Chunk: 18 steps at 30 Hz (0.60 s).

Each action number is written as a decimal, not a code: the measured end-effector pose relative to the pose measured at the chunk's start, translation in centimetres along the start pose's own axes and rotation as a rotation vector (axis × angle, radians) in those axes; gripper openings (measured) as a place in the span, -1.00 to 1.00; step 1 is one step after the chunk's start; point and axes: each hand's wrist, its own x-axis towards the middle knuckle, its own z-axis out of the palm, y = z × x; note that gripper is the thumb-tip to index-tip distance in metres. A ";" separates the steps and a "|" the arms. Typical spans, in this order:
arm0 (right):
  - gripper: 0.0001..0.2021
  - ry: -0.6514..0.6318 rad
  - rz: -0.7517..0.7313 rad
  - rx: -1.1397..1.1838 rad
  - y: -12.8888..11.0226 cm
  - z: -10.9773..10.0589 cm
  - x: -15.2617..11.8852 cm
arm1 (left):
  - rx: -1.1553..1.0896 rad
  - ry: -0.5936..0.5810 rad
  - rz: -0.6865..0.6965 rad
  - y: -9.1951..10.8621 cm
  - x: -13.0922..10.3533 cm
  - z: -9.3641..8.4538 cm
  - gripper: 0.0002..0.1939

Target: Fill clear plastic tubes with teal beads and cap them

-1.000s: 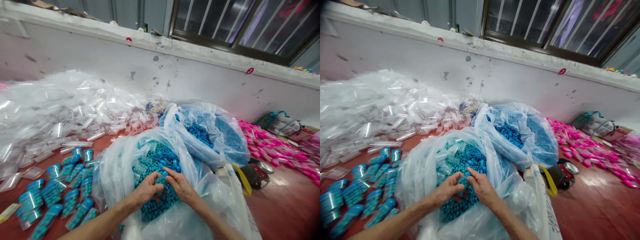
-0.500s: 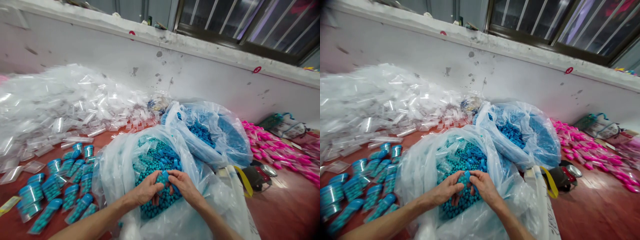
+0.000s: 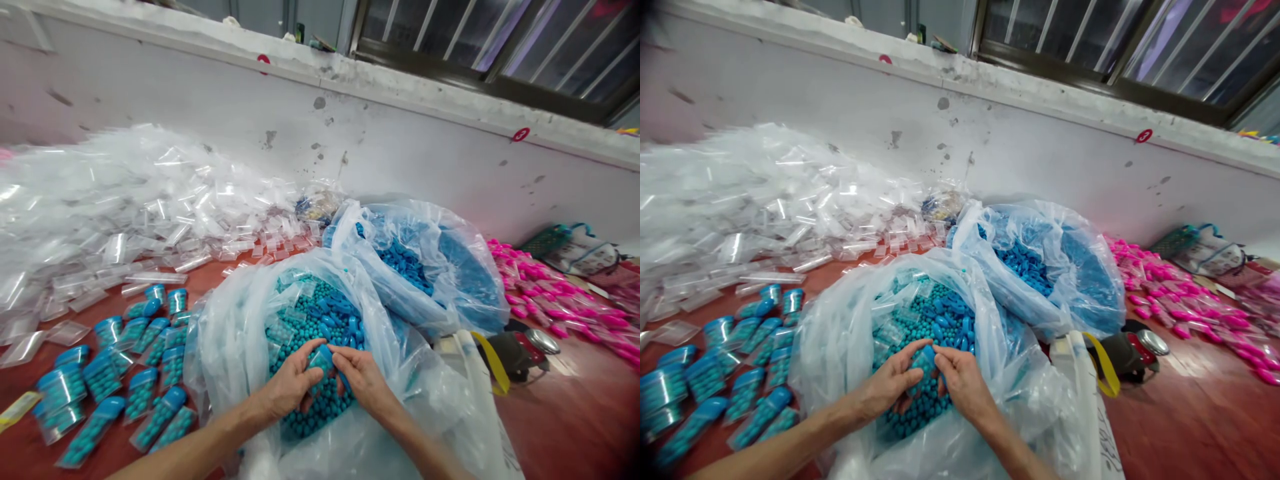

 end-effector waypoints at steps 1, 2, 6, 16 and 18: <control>-0.63 0.008 -0.012 0.001 -0.1 0.0 0.0 | 0.012 0.022 0.013 0.3 -0.1 0.0 -0.24; -0.63 0.014 -0.024 0.003 -0.1 -0.1 0.1 | 0.020 0.040 0.026 0.6 -0.1 0.0 -0.27; -0.61 -0.044 -0.014 0.101 -0.3 -0.4 0.3 | 0.045 0.021 0.027 1.8 -0.4 -0.1 -0.34; -0.63 0.174 -0.265 -0.293 -0.1 1.2 -0.9 | 0.392 0.336 0.203 1.2 -0.8 1.7 -0.65; -0.64 0.157 -0.215 -0.228 0.1 1.4 -1.2 | 0.372 0.329 0.188 1.2 -0.8 1.7 -0.67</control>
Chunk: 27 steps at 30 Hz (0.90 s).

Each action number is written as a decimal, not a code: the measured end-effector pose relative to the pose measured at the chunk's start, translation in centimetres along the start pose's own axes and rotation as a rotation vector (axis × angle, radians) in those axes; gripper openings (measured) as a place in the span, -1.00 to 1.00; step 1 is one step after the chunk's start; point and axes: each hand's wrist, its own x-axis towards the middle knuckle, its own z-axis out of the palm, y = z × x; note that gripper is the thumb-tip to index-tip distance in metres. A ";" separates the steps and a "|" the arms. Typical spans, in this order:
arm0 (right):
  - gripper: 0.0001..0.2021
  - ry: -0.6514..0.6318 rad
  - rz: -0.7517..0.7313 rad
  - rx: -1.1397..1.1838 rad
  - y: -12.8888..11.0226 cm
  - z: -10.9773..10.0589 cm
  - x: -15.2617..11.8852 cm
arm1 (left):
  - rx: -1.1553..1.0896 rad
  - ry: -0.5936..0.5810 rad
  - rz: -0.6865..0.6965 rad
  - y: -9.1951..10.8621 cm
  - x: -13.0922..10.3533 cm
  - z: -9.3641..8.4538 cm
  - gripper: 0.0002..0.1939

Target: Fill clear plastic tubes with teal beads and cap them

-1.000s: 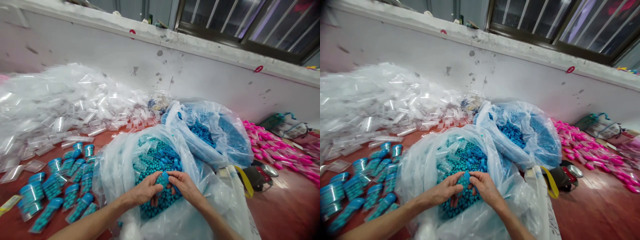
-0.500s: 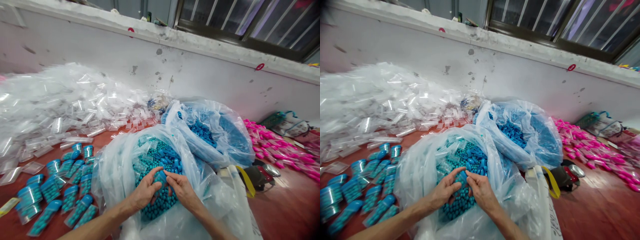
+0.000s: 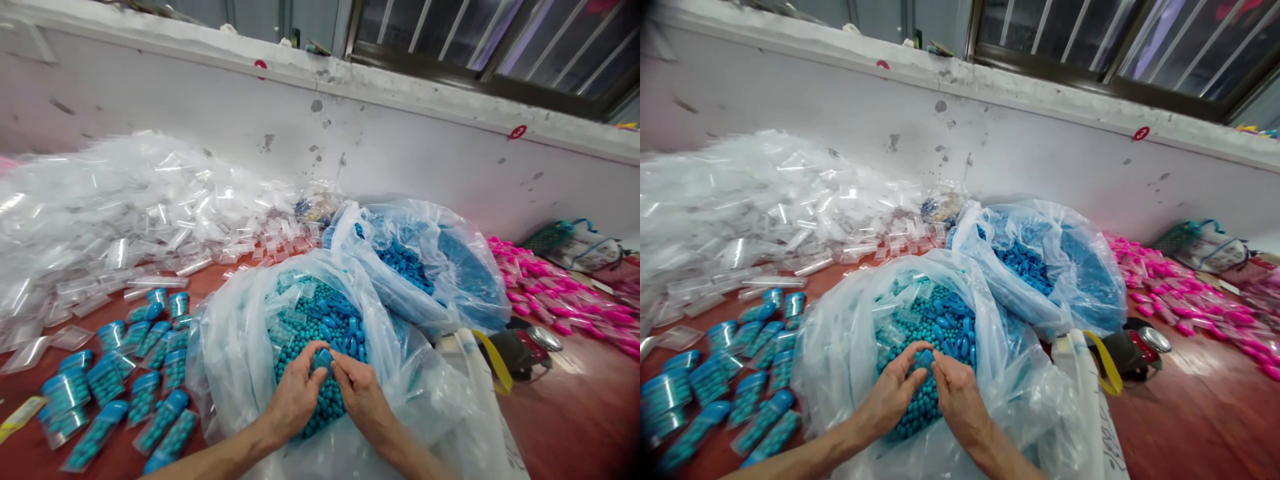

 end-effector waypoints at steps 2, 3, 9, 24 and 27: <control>-0.62 -0.113 0.132 0.157 0.0 -0.4 -0.1 | -0.098 -0.104 -0.086 -0.2 0.2 -0.4 -0.65; -0.60 -0.175 0.201 0.247 0.0 -0.8 0.0 | -0.153 -0.169 -0.135 -0.3 0.4 -0.7 -0.61; -0.57 -0.175 0.380 0.493 -0.5 -3.4 1.5 | -0.251 -0.305 -0.138 -0.8 -0.5 -2.5 -0.54; -0.25 -0.058 0.089 -0.211 -3.6 1.9 -1.2 | -0.436 -0.113 -0.139 1.3 -1.4 -0.8 -0.54; -0.35 0.084 0.006 -0.221 -2.8 3.1 -1.5 | -0.416 -0.090 -0.165 1.5 -1.5 -0.5 -0.64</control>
